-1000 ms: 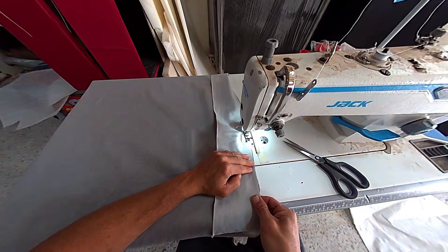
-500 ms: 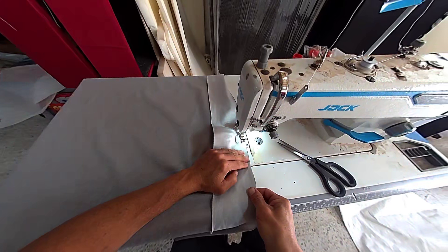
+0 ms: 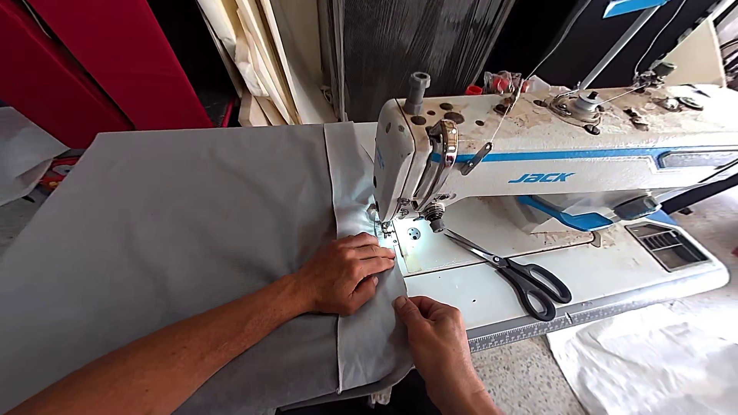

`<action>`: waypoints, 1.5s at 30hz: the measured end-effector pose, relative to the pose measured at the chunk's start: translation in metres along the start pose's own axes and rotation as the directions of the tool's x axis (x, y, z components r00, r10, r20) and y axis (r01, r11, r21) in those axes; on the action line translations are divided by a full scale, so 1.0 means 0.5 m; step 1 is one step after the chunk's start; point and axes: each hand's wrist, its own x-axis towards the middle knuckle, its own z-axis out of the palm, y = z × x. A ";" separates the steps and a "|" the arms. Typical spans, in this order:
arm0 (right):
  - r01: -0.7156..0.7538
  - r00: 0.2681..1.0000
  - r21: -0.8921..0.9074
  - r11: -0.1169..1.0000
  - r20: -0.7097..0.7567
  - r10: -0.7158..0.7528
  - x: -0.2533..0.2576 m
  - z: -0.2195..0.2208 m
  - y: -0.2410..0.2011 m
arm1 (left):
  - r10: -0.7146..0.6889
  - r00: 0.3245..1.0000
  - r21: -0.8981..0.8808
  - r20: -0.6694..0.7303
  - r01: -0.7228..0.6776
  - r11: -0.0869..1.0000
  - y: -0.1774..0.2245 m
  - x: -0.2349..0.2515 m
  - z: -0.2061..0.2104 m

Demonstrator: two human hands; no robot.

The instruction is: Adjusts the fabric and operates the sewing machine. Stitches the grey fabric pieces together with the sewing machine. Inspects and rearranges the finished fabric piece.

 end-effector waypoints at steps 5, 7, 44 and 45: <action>-0.031 1.000 -0.012 0.999 0.001 0.031 0.012 0.006 -0.012 | 0.019 1.000 0.017 0.000 -0.019 1.000 -0.016 0.002 -0.002; -0.038 0.999 -0.014 0.999 0.003 0.038 0.017 0.009 -0.017 | 0.039 0.999 0.029 0.005 -0.039 0.999 -0.024 0.003 -0.002; -0.222 0.975 -0.129 0.966 -0.017 0.221 0.130 0.047 -0.111 | 0.181 0.983 0.028 0.010 -0.182 0.983 -0.133 0.024 -0.018; -0.232 0.973 -0.113 0.966 -0.015 0.232 0.133 0.049 -0.115 | 0.185 0.983 0.029 0.006 -0.185 0.982 -0.139 0.025 -0.018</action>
